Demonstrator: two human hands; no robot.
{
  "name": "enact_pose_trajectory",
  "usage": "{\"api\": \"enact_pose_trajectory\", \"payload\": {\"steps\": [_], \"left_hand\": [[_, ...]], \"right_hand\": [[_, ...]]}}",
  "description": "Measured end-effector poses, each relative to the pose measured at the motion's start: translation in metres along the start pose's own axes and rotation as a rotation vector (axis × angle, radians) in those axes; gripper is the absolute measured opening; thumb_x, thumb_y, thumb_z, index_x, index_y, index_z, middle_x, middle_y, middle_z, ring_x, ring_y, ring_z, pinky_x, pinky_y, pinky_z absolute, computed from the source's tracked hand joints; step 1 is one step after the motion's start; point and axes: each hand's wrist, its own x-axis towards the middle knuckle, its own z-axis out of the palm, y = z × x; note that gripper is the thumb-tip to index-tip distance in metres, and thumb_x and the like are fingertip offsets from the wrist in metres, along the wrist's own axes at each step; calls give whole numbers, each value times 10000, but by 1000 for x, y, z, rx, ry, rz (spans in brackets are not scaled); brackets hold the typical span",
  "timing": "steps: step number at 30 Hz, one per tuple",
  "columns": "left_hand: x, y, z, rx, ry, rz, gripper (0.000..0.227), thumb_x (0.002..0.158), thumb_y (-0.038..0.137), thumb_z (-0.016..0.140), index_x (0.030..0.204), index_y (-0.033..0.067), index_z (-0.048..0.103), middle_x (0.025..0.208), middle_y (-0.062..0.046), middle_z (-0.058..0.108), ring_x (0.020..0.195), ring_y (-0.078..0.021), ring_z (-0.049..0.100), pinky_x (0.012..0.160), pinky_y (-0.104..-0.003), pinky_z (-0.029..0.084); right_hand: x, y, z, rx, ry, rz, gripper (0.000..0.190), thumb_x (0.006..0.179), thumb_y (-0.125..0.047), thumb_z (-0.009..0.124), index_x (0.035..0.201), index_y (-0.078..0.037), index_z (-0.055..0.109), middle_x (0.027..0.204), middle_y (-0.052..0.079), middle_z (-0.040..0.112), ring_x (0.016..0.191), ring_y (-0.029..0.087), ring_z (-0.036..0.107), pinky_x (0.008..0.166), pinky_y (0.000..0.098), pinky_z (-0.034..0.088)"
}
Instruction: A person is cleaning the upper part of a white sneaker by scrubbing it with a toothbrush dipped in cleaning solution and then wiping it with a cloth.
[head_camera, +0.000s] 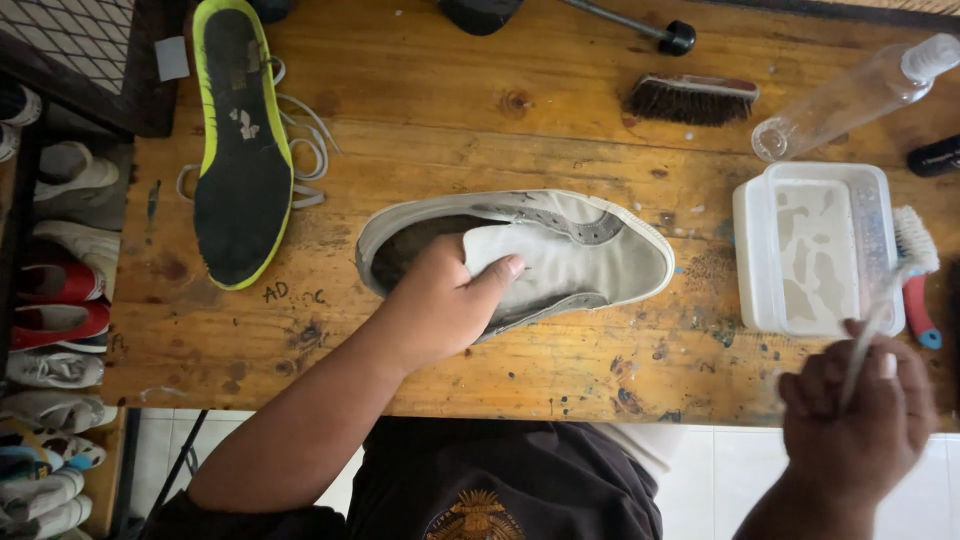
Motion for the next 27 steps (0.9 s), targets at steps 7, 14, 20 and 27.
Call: {"api": "enact_pose_trajectory", "payload": {"steps": [7,14,20,27], "left_hand": [[-1,2,1,53,-3,-91,246,1011,284,564,873,137,705,741,33,641,742,-133,607,749,-323,492],[0,-5,4,36,53,-9,247,978,272,570,987,125,768,881,45,750,877,-108,671,841,-299,520],[2,-4,9,24,66,-63,285,955,293,583,1038,119,792,960,58,782,960,-94,689,885,-285,517],[1,-19,14,29,120,152,285,962,291,567,1046,107,767,1000,17,810,979,-116,732,886,-298,534]], "right_hand": [[12,4,-49,-867,427,-229,253,1206,-107,595,1449,-53,639,1236,50,649,757,101,524,720,245,438],[26,-41,-15,-1281,153,-68,267,1201,-118,641,1375,61,734,1099,170,704,1011,248,655,875,380,491],[39,-36,-33,-1591,109,-45,235,1116,-282,691,1266,-164,828,752,72,694,819,250,693,862,369,483],[42,-36,-27,-1574,91,14,238,1140,-264,699,1258,-104,830,909,100,755,930,246,720,784,378,506]]}}
